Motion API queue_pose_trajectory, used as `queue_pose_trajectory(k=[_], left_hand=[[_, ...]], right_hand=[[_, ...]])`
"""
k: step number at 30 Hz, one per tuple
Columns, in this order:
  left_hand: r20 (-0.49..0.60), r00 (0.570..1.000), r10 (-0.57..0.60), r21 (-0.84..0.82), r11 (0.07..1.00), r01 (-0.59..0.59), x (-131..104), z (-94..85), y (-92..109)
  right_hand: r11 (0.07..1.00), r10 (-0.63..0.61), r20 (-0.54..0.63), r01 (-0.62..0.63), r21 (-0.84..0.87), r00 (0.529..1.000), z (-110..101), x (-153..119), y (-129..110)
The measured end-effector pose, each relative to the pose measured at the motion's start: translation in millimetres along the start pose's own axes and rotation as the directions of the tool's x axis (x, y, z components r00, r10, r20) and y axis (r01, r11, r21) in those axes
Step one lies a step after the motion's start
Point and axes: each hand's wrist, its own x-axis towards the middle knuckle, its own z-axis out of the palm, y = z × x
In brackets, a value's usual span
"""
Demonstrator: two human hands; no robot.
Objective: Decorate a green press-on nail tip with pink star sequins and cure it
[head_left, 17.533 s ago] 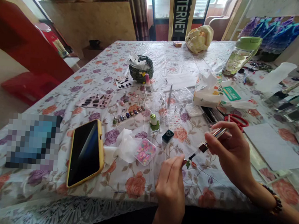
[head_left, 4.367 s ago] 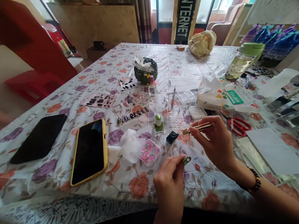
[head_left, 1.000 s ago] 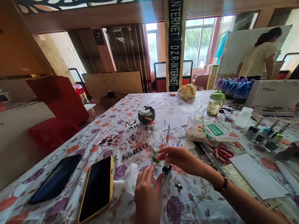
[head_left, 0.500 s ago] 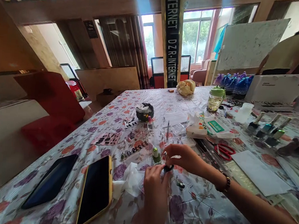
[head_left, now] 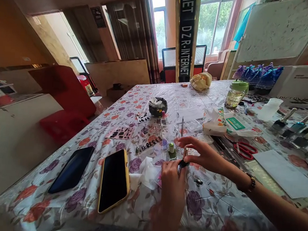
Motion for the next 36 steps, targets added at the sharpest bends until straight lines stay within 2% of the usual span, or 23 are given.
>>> queue_pose_trajectory(k=[2,4,8,10,15,18,21,22,24,27,30,33,34,36], left_hand=[[0.003,1.000,-0.002,-0.007,1.000,0.002,0,-0.7,1],[0.009,1.000,-0.004,-0.011,1.000,0.004,-1,-1.1,1],[0.024,1.000,-0.008,-0.007,1.000,0.008,-1,-0.2,1],[0.026,1.000,-0.007,-0.002,1.000,0.007,0,0.8,-1],[0.032,0.999,0.012,-0.004,1.000,-0.012,0,2.3,-3],[0.038,0.999,0.033,-0.006,0.999,-0.033,0,2.2,-2],[0.039,0.998,0.049,-0.009,0.999,-0.049,1,2.8,-3],[0.037,0.998,0.050,-0.009,0.999,-0.050,2,3.4,-4],[0.025,0.999,0.044,-0.008,0.999,-0.044,2,5.3,-5],[0.014,0.999,0.039,-0.004,0.999,-0.039,2,7.9,-5],[0.021,0.997,0.070,-0.012,0.997,-0.070,2,8.0,-3],[0.016,0.995,0.097,-0.018,0.995,-0.096,2,7.3,-2],[0.010,0.995,0.098,-0.017,0.995,-0.098,2,7.4,-3],[-0.010,0.995,0.099,-0.014,0.995,-0.099,3,8.2,-5]], right_hand=[[0.999,0.020,0.082,-0.023,0.039,0.996,0,0,-2],[0.997,0.051,0.105,-0.056,0.052,0.993,1,1,-1],[0.998,0.052,-0.042,-0.053,-0.018,0.998,2,2,2],[0.999,0.031,-0.053,-0.033,-0.029,0.998,1,1,0],[0.997,0.073,0.089,-0.076,0.031,0.993,-1,0,-12],[0.995,0.103,-0.005,-0.103,-0.006,0.995,2,0,-11],[0.997,0.047,-0.070,-0.051,-0.053,0.996,2,1,-9],[0.998,0.024,-0.057,-0.028,-0.060,0.998,2,1,-8],[0.999,0.009,0.039,-0.008,-0.037,0.999,0,0,-9],[0.997,0.065,0.135,-0.069,0.022,0.989,-1,-1,-12],[0.995,0.101,0.042,-0.102,0.015,0.994,1,-1,-11],[0.997,0.076,-0.054,-0.076,-0.015,0.996,3,-2,-9],[0.998,0.068,-0.055,-0.069,-0.015,0.996,2,-3,-9],[0.997,0.072,0.020,-0.073,0.011,0.997,1,-5,-9]])
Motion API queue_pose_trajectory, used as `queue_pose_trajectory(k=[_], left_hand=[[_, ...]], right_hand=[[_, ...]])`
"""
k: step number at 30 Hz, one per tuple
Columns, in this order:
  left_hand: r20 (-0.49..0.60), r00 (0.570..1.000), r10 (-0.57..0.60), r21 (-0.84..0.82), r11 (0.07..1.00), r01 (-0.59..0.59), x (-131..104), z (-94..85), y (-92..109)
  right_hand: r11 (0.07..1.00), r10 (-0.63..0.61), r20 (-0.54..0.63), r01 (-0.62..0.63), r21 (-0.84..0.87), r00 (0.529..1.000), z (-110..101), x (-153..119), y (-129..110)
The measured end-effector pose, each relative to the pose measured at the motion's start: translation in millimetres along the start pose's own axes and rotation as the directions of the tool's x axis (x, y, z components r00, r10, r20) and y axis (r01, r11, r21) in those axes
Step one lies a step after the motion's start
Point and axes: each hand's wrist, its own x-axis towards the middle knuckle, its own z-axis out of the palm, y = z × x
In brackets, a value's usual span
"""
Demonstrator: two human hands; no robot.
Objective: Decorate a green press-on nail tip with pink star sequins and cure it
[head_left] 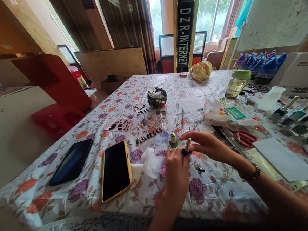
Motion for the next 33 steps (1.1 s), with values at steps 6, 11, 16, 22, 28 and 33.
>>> queue_pose_trajectory(k=[6,11,16,22,28,33], left_hand=[[-0.072,0.996,0.055,0.010,0.998,-0.054,-1,1.5,0],[-0.194,0.977,0.093,0.055,0.995,-0.084,-2,0.1,11],[-0.255,0.956,0.149,0.100,0.987,-0.127,-5,1.7,22],[-0.196,0.948,0.252,0.092,0.967,-0.238,-11,-8.1,26],[-0.182,0.934,0.308,0.212,0.940,-0.268,-21,-51.7,-6],[-0.306,0.909,0.281,0.434,0.891,-0.130,-27,-90.3,-53]], right_hand=[[0.995,0.017,-0.043,-0.013,0.098,0.999,3,-3,-9],[0.999,-0.016,-0.306,0.000,-0.054,0.952,16,-7,-24],[0.981,-0.080,-0.478,-0.015,-0.193,0.875,29,-20,-36],[0.964,-0.135,-0.513,-0.007,-0.267,0.848,25,-39,-47],[0.968,-0.144,-0.706,-0.050,-0.246,0.693,-24,-58,-54],[0.887,-0.375,-0.861,-0.136,-0.441,0.344,-118,-76,-30]])
